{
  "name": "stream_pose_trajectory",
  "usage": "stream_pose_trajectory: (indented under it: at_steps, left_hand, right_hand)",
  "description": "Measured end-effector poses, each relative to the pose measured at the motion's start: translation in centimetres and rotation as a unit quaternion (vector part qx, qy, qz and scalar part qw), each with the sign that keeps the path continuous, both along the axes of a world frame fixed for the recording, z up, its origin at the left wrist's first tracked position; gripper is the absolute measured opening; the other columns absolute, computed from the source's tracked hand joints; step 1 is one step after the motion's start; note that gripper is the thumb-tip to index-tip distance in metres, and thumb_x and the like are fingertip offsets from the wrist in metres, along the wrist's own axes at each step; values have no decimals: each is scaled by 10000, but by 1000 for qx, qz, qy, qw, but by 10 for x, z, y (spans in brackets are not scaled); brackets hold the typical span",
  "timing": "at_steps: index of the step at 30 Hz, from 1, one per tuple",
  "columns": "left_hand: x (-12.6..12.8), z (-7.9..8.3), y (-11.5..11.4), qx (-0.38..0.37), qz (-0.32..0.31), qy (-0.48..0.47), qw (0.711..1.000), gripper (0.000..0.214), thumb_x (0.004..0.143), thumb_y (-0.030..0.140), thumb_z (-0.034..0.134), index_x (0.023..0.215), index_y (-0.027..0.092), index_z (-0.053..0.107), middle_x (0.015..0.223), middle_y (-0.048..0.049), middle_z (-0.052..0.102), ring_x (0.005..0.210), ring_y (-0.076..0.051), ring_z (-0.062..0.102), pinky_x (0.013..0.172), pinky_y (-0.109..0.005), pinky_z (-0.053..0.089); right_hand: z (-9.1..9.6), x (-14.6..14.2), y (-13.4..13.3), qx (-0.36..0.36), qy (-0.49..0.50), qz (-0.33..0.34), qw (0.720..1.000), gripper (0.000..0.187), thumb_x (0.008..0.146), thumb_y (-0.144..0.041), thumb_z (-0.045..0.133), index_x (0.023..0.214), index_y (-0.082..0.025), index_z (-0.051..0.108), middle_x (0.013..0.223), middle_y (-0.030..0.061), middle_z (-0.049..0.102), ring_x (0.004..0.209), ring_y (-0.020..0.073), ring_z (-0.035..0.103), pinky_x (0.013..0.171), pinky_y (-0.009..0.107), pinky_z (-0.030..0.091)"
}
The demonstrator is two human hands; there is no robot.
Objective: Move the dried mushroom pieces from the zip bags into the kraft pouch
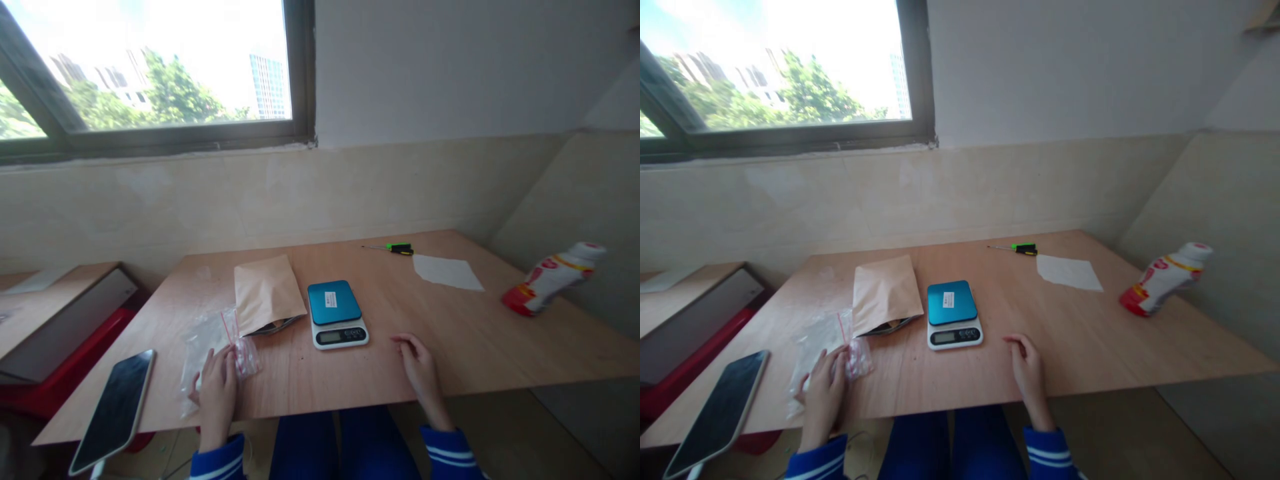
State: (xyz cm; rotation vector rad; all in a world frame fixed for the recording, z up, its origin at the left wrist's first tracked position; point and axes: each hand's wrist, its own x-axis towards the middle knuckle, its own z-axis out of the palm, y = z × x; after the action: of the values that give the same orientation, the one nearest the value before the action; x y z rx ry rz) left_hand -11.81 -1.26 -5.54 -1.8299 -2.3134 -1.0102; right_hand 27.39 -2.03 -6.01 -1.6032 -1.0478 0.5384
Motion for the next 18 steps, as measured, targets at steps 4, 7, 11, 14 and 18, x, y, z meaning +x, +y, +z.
stream_pose_trajectory:
  at_steps: [4,7,11,14,18]
  left_hand:
    - [11,28,-5,115,6,-32,993,287,930,298,388,1046,222,640,1174,-93,684,1232,-279,544,1022,-489,279]
    - [25,45,-9,195,-36,-78,977,263,917,338,427,985,210,647,1088,-95,692,1115,-265,605,969,-447,368]
    - [43,41,-11,176,-93,-144,969,235,901,339,463,976,215,648,1040,-77,668,1036,-246,605,925,-419,430]
    - [53,31,-15,139,-113,-208,961,227,900,340,470,992,222,640,1065,-72,640,1051,-235,590,868,-384,479]
    - [57,25,-20,92,-106,-271,952,263,899,380,474,1041,214,620,1132,-91,600,1068,-241,574,855,-395,505]
  right_hand:
    - [26,-21,-6,-10,9,46,999,321,742,-445,493,799,-176,658,865,117,704,768,235,625,725,345,489]
    - [51,-56,-12,-22,-3,131,991,366,829,-467,459,927,-179,663,936,106,698,818,217,632,715,305,479]
    - [62,-117,-7,-76,-7,256,964,329,889,-379,422,1020,-167,637,815,64,679,644,169,608,595,261,455]
    - [59,-162,7,-94,-30,280,955,263,907,-280,429,1029,-161,630,851,64,689,735,170,648,646,248,467]
    - [62,-211,27,-148,-88,266,948,348,925,-228,446,1241,-126,549,922,97,711,879,205,684,749,273,492]
